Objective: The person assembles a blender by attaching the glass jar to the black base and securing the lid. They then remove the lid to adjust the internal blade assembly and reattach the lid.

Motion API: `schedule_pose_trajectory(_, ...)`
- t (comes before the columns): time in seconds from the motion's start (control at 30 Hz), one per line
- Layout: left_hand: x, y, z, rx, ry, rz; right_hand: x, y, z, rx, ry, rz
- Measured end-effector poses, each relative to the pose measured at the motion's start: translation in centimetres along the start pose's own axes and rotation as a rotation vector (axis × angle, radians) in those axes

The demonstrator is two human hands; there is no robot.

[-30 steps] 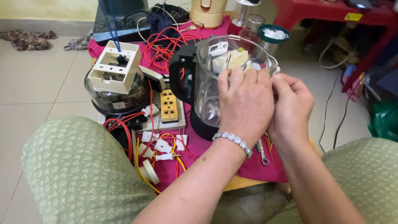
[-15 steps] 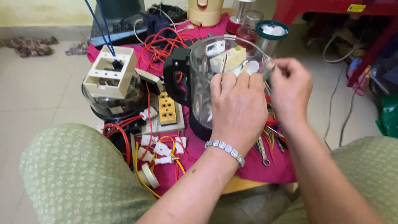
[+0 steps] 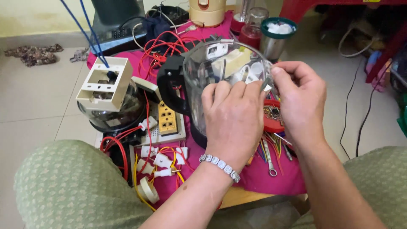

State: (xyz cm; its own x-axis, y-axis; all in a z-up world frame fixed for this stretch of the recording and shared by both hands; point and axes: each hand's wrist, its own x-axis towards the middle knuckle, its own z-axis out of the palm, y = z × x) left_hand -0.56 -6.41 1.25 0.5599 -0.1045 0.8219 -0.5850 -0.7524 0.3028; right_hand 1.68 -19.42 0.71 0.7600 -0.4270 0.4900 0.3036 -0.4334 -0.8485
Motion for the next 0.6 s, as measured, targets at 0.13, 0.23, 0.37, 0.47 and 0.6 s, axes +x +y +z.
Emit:
schedule_pose_trajectory(0.13, 0.1, 0.1, 0.2, 0.012, 0.003, 0.001, 0.7, -0.1, 0.2, 0.089, -0.022, 0.069)
schedule_pose_trajectory(0.23, 0.1, 0.1, 0.1, 0.016, 0.002, 0.011, 0.7, 0.2, 0.4, 0.167, -0.019, 0.113)
schedule_pose_trajectory(0.37, 0.0, 0.1, -0.1, 0.004, -0.035, 0.002, 0.2, 0.1, 0.1, 0.278, -0.005, 0.131)
schedule_pose_trajectory(0.47, 0.0, 0.0, -0.3, 0.025, -0.069, -0.005, 0.3, 0.1, -0.4, 0.385, 0.014, 0.196)
schedule_pose_trajectory(0.6, 1.4, 1.4, -1.9, 0.031, -0.124, -0.064, 1.1, 0.2, -2.6, 0.705, -0.138, 0.35)
